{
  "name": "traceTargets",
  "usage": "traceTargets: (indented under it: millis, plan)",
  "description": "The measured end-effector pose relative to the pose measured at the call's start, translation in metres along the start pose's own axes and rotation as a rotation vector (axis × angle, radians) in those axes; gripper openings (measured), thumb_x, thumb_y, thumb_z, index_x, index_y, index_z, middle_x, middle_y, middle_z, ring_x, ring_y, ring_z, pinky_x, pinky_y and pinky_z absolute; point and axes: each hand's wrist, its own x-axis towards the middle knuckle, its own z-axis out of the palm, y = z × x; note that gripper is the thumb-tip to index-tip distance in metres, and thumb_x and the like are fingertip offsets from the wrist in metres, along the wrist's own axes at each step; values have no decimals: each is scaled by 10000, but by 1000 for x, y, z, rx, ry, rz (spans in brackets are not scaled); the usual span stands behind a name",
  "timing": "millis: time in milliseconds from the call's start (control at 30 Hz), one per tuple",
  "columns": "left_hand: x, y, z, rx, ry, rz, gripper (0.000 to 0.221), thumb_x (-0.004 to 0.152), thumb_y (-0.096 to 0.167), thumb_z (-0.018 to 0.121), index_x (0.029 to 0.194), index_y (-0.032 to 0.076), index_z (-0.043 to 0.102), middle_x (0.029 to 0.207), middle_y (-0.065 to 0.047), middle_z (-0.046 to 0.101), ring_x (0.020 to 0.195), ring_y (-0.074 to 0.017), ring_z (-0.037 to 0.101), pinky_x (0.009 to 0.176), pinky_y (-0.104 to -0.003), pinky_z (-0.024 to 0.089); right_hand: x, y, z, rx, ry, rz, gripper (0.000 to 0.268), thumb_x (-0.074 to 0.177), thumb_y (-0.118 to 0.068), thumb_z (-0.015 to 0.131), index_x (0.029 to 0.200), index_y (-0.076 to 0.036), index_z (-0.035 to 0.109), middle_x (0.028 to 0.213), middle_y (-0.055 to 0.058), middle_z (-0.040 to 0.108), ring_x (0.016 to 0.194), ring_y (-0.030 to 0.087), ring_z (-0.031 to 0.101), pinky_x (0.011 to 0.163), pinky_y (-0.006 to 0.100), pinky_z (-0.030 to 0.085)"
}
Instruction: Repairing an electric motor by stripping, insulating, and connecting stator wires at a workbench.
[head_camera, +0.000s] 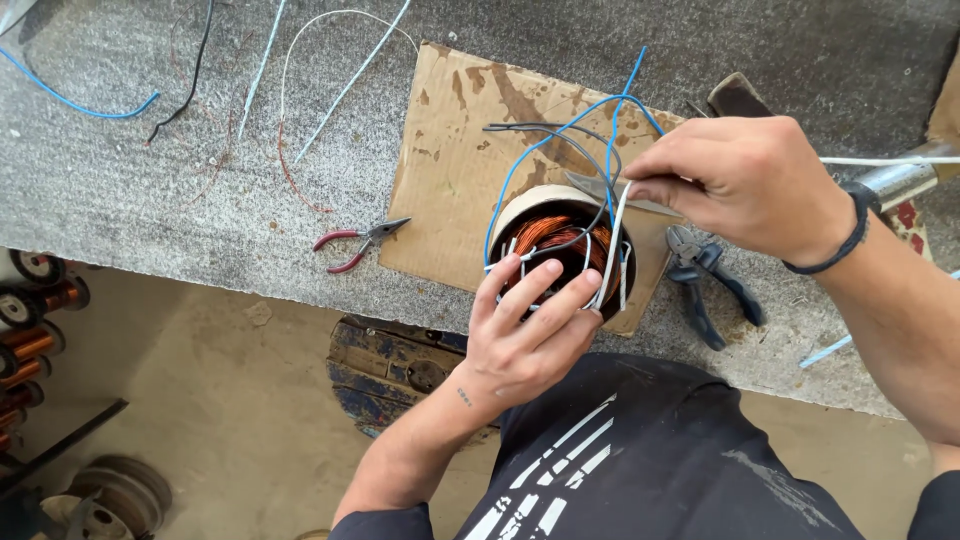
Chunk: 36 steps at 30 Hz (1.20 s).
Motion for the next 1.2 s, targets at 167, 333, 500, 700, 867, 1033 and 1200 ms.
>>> traceTargets:
  millis: [167,333,500,700,867,1033,1200]
  plan:
    - [-1,-1,1,-19,-5,4,143,1032,222,703,895,186,723,1309,21,667,1203,-237,618,1071,-489,502,-6,-2,2,0,3,51,129,982,-194,788,992,-67,767,946,67,764,828,193,713,722,308,516]
    - [-1,0,0,-13,-3,4,147,1030,226,711,888,190,722,1308,21,666,1201,-240,617,1067,-493,508,-9,-1,4,-12,16,57,123,992,-174,782,1009,-55,759,982,71,770,869,196,723,750,305,528]
    - [-2,0,0,-10,-15,4,144,1026,239,718,892,187,728,1310,15,667,1213,-240,599,1085,-491,491,-12,-1,6,-28,29,28,69,1005,-104,760,1026,-39,752,997,92,767,890,215,726,772,313,535]
    - [0,2,0,-6,-13,-2,145,1022,235,715,886,186,721,1298,18,671,1203,-235,600,1089,-488,486,-16,-1,6,-46,50,72,133,1010,-168,785,985,-50,730,945,60,748,825,208,691,737,320,510]
    - [-1,2,1,-8,-14,4,128,1014,228,728,893,186,727,1298,12,669,1199,-237,601,1086,-495,489,-22,2,5,-99,25,68,115,1039,-187,735,1012,-77,718,972,41,741,846,210,686,720,328,490]
    - [-2,2,2,-11,-14,14,126,1016,224,707,895,198,730,1301,9,668,1214,-241,593,1082,-496,483,-26,-1,4,-94,61,112,127,1044,-190,748,992,-78,718,955,39,741,834,205,681,737,332,493]
    - [-1,2,2,-8,-8,11,122,1012,225,720,894,196,730,1301,4,663,1215,-247,592,1081,-499,491,-30,4,2,-186,95,108,218,1033,-316,792,960,-120,730,922,10,730,799,171,670,668,314,468]
